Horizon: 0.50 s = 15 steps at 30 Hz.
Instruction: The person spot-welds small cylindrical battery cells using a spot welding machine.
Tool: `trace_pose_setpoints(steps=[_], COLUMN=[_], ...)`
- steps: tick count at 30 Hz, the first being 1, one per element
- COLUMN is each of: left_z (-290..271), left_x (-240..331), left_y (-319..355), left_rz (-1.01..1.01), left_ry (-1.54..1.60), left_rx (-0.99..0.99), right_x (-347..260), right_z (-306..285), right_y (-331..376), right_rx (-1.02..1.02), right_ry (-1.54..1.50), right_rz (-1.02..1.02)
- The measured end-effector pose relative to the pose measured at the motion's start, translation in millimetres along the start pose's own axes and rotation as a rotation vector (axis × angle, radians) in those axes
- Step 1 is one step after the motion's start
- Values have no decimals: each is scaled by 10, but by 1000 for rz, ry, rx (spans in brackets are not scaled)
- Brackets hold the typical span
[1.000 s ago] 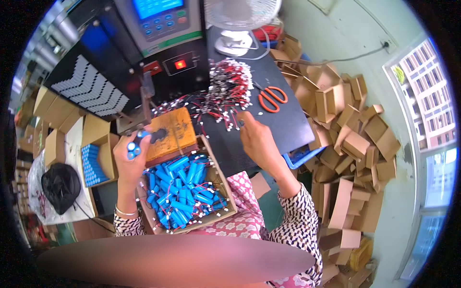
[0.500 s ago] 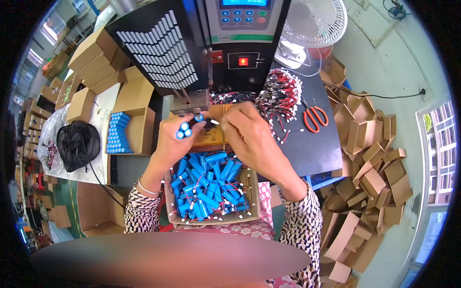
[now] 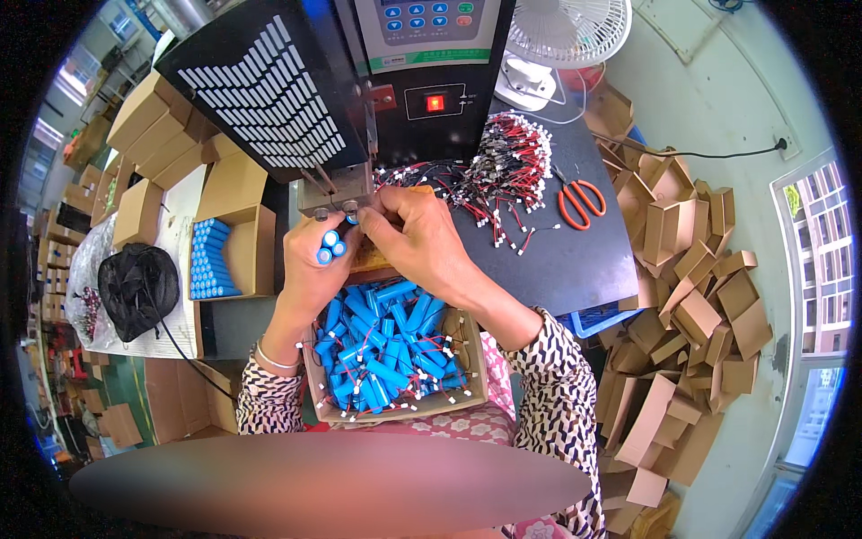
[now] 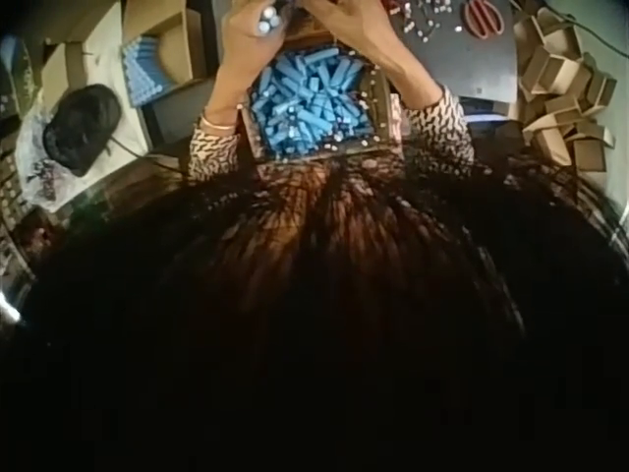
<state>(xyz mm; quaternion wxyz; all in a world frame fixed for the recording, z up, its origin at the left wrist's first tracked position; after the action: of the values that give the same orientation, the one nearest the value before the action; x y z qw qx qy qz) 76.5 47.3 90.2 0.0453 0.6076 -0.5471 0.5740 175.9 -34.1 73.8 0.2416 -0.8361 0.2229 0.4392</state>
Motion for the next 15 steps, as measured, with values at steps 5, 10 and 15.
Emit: trace_pose_setpoints(steps=[5,10,15], left_z=[26,74,2], left_x=[-2,-53,2], left_y=[-16,-70,-50], left_rz=[0,1,-23], left_ry=[0,-15,-73], left_rx=[-10,-18,-60], right_x=[34,22,-389], right_z=[-5,-73,-154], right_y=[9,-46,98], right_rx=[55,12,-89], right_ry=[-93,-18,236], right_rz=[-4,16,-249])
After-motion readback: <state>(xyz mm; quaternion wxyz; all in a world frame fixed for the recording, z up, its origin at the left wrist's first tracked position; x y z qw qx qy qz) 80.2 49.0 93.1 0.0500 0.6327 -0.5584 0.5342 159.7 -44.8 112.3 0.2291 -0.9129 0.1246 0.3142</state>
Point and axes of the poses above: each hand's wrist, its own y-axis away from the middle knuckle, its own z-axis out of the palm, x = y × z, the point moved 10 cm from there along -y, towards the middle knuckle, and after that the axes turned 14 degrees about y, right-handed, at the moved point
